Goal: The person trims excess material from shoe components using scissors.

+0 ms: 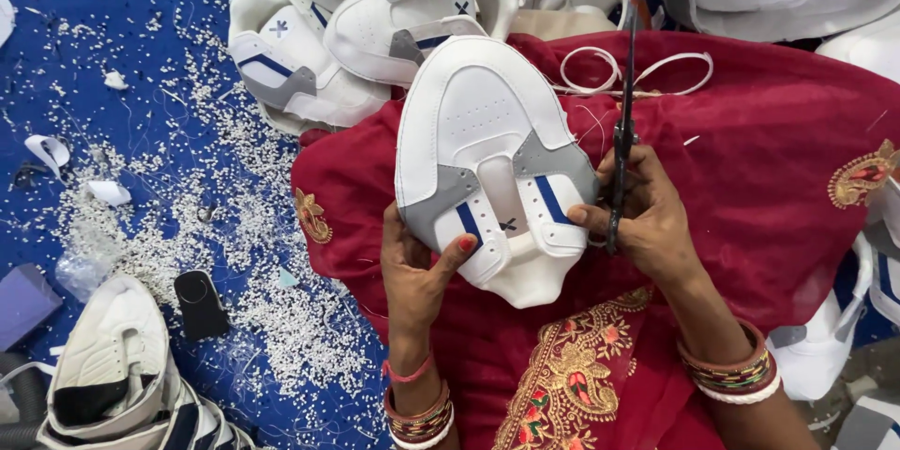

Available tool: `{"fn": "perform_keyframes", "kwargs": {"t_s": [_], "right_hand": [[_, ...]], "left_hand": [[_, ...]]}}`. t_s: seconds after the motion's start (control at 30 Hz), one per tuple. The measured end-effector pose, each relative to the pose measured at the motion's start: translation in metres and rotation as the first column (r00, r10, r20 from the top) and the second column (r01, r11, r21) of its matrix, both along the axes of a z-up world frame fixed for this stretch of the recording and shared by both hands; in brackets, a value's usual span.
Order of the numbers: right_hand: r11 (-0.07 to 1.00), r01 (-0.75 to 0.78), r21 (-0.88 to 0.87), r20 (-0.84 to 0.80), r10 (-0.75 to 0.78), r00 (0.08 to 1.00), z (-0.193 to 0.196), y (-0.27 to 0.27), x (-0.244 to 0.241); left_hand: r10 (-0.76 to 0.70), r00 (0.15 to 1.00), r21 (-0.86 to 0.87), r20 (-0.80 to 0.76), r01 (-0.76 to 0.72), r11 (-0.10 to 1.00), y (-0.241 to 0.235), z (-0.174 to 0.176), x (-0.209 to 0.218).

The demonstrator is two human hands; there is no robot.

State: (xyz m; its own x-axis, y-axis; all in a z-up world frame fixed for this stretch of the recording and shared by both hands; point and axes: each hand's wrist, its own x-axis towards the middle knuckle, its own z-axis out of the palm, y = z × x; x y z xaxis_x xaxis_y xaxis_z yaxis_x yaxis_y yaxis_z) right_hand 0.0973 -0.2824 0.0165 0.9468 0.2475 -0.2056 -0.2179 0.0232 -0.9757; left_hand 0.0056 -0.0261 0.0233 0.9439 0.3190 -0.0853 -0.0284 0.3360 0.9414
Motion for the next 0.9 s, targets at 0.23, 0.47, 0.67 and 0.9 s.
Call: {"fn": "perform_keyframes", "kwargs": {"t_s": [0.23,0.47,0.67,0.9], "right_hand": [[0.996,-0.006,0.084,-0.022,0.008,1.000,-0.001,-0.001,-0.001],[0.996,-0.036,0.077,-0.005,0.036,0.999,-0.001,0.000,0.000],[0.932,0.051,0.359,-0.185,0.017,0.983,0.036,0.004,0.005],[0.993,-0.075,0.092,-0.189,0.092,0.978,0.022,-0.004,-0.002]], "left_hand": [[-0.035,0.999,-0.045,0.022,0.036,0.998,0.006,-0.009,-0.005],[-0.031,0.999,-0.117,0.023,0.034,0.992,0.015,-0.020,-0.014],[0.006,0.940,0.493,0.342,-0.185,0.850,0.005,0.051,0.007],[0.081,0.908,0.748,0.412,-0.387,0.539,0.009,0.012,0.007]]}}
